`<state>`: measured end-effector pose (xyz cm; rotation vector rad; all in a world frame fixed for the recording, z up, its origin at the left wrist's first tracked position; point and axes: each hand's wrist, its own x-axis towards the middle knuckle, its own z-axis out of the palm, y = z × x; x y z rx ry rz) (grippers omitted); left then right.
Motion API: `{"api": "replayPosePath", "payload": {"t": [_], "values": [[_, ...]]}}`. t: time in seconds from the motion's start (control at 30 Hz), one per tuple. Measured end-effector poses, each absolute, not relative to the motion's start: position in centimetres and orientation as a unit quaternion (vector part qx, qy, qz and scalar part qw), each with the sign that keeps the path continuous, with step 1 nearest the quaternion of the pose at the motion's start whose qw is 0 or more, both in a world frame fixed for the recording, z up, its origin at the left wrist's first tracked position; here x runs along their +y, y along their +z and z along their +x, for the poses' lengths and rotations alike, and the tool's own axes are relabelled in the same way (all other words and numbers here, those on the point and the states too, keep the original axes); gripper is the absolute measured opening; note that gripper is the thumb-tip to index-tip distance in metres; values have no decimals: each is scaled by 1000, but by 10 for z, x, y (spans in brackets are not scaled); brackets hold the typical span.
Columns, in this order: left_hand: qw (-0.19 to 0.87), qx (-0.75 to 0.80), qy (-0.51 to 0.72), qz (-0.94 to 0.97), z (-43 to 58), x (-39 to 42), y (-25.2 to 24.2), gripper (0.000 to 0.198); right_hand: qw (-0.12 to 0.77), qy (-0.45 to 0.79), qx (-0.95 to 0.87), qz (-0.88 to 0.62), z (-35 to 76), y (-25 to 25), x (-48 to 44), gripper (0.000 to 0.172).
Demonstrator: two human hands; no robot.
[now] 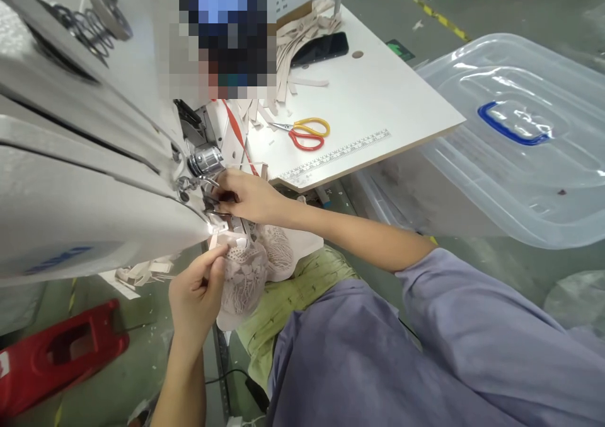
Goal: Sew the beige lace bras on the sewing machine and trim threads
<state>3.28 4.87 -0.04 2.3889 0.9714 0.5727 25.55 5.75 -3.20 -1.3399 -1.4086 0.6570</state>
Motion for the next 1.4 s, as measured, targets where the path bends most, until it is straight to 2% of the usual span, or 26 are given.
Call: {"api": "replayPosePath", "payload": {"t": [0.43,0.83,1.2,1.4], "values": [[213,346,209,890,37,44,-5,25,481,241,-626,-564,263,-35,60,13],[200,372,237,875,35,40,-14,28,513,231,-622,-545,267,-41,56,7],[259,389,279,839,35,43,-23,27,511,229,-618,-553,260,-37,50,6],[245,406,263,840,36,50,-20,27,504,226,-607,-571,258,-33,55,11]]}}
